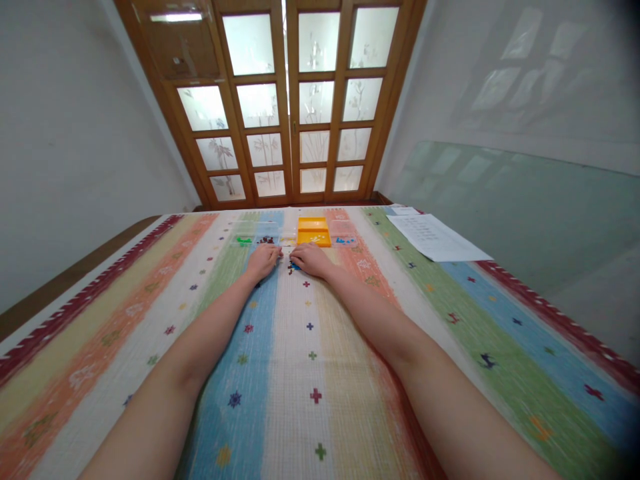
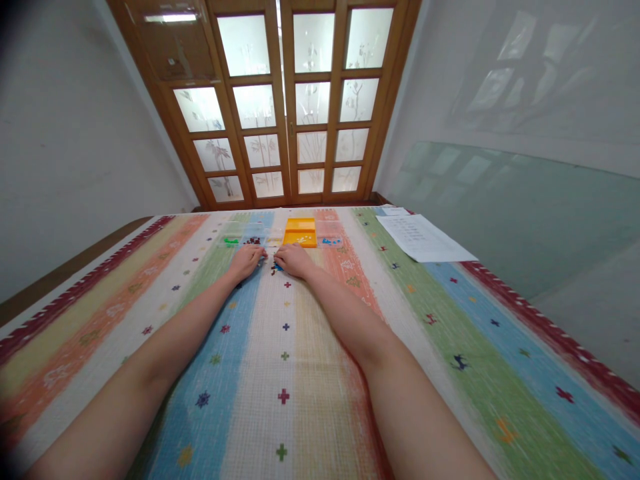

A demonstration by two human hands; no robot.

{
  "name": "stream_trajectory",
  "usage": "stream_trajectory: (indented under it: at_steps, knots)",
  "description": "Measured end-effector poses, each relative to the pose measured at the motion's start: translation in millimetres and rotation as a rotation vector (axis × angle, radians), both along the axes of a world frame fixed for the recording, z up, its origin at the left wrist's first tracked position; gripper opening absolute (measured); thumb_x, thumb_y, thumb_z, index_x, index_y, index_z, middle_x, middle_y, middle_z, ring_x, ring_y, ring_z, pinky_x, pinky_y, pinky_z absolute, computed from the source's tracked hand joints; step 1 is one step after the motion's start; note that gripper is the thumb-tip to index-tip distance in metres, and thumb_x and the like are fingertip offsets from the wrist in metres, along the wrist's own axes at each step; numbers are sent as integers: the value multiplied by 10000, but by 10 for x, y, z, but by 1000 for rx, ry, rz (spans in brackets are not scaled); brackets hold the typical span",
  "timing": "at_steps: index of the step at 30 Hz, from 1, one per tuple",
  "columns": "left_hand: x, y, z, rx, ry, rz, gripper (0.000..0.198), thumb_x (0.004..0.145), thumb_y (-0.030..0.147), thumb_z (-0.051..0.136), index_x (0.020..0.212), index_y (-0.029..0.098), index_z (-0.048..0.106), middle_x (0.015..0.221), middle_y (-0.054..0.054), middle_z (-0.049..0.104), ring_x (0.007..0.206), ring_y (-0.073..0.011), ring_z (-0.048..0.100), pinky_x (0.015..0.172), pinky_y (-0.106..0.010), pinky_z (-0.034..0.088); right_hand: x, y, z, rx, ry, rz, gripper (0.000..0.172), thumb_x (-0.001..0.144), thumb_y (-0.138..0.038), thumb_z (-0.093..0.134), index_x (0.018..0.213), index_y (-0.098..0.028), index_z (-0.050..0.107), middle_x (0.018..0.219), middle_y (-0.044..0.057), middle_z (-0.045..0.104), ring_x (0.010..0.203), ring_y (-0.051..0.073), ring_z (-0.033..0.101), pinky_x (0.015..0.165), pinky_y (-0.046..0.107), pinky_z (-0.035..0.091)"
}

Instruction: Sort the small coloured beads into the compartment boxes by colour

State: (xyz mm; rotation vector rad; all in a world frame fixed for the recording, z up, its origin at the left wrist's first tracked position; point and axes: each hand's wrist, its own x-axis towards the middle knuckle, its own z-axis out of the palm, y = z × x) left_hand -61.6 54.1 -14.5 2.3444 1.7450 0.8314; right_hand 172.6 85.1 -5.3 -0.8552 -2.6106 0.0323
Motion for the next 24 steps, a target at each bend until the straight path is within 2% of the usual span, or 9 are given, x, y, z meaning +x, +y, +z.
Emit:
stream_trajectory:
  at_steps: [4,9,18,24]
  knots:
    - [-15,6,-12,2,17,3,633,1113,480,302,924,194,834,1054,-112,806,1055,-271,696,1021,-380,488,8,-12,9,-19,-5,-8,371,1114,-354,506,1126,-182,834,1148,120,798,1061,246,684,973,352,444]
    - [-33,35,-50,-10,8,14,609,1102,487,331,904,202,832,1023,-110,804,1003,-266,696,948,-365,495,13,1,-15,-44,27,27,340,1107,-349,527,1135,-203,834,1174,96,799,1085,233,689,992,331,448]
    - [-34,36,-50,-12,-36,4,580,1088,484,361,883,200,823,998,-114,798,973,-277,692,901,-370,488,-15,44,-44,-13,-3,-58,361,1116,-317,511,1064,-162,833,1118,131,795,1018,238,687,958,334,442]
    - [-36,34,-58,-14,-66,2,548,1086,469,382,887,207,821,1014,-112,794,997,-283,691,945,-380,485,90,170,-34,31,183,-142,346,1103,-291,508,1016,-185,826,1122,116,788,1033,235,681,974,334,449]
